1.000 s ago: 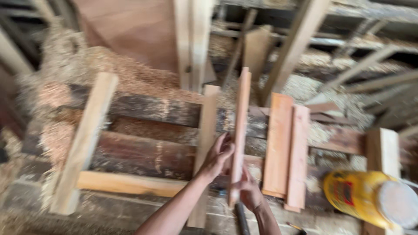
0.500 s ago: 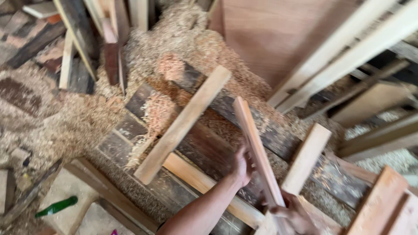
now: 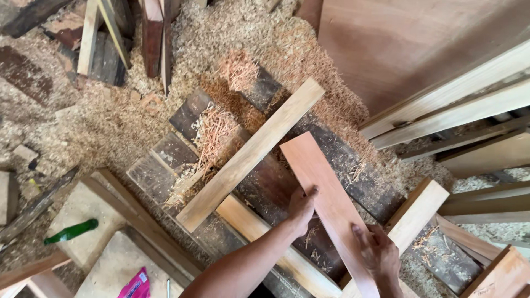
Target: The person applies wood glue to two vertical wooden pieces, then joins them with a horizontal crosspiece and hammers the joints. Additional crosspieces are added and hammered into place to form a rectangular wooden frame.
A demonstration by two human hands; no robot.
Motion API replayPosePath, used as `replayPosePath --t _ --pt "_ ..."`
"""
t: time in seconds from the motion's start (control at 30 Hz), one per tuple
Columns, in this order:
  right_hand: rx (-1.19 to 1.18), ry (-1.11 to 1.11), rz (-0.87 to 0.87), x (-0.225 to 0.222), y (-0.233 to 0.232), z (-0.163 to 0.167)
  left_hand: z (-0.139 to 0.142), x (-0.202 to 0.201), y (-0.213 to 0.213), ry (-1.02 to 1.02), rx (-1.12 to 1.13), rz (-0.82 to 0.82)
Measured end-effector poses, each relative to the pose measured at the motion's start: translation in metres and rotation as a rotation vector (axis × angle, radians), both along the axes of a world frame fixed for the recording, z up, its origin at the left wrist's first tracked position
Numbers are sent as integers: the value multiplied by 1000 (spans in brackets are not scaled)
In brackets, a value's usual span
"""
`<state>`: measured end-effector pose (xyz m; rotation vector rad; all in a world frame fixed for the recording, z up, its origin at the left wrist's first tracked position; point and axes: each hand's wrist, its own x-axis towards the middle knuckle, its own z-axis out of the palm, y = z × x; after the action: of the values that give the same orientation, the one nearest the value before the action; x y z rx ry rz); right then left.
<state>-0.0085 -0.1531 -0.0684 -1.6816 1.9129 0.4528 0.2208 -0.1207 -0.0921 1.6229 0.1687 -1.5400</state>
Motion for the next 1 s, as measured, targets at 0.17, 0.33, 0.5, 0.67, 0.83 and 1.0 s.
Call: replayPosePath --t 0.17,0.33,0.5,0.67,0.83,1.0 --pt "-61 -131 -74 12 9 -6 -12 9 11 69 65 25" --pt "-93 -307 -10 10 4 -16 -32 12 26 47 3 76" --pt "116 -148 23 12 -7 -23 -35 14 29 155 -71 182" --pt "130 -107 88 8 -17 -23 -24 6 25 150 -9 167" --pt "79 -209 -78 -34 -15 -13 3 -21 5 294 -95 213" --pt "-27 -653 -233 -60 -9 -13 29 -35 -61 118 -165 93"
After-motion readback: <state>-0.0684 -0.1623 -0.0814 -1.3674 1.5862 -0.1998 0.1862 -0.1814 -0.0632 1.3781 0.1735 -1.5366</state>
